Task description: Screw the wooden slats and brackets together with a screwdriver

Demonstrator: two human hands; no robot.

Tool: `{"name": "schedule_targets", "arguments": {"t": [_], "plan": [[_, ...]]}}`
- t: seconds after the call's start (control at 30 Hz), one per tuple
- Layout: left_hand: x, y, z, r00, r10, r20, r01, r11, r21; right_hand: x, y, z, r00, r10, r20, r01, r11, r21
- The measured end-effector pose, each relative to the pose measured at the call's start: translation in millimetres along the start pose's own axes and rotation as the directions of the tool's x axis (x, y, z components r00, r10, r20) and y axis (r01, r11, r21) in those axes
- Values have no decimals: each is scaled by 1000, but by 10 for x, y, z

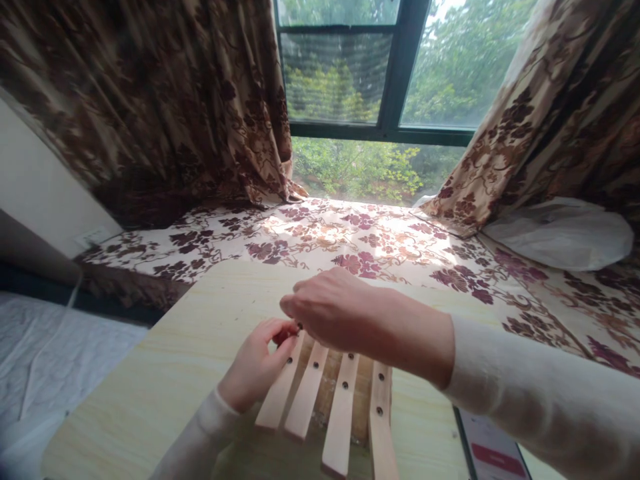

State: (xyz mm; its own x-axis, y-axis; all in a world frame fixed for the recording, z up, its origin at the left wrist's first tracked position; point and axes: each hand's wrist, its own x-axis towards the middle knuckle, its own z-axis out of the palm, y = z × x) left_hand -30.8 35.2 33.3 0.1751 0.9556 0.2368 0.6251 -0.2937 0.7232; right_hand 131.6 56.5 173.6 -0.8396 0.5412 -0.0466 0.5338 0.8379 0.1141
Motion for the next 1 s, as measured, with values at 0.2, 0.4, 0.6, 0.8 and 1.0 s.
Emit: {"name": "schedule_targets", "arguments": {"t": [0.2,0.4,0.6,0.8,1.0], "plan": [[-2,-15,10,1000,-13,4,13,1000,-11,-2,11,49,996,85,38,-85,996,-16],[5,-11,3,1000,-12,17,13,1000,-20,13,-26,14,1000,27,5,-27,1000,-7],[5,-12,4,999,-38,2,38,999,-14,78,-61,-36,1000,16,-2,-16,999,-49],[-8,-5,12,997,-71,-19,71,997,-3,137,-94,-15,1000,-7,-24,7,1000,-11],[-8,0,15,998,-57,-12,57,998,0,174,-113,-63,1000,0,-26,-1,998,-57]]}}
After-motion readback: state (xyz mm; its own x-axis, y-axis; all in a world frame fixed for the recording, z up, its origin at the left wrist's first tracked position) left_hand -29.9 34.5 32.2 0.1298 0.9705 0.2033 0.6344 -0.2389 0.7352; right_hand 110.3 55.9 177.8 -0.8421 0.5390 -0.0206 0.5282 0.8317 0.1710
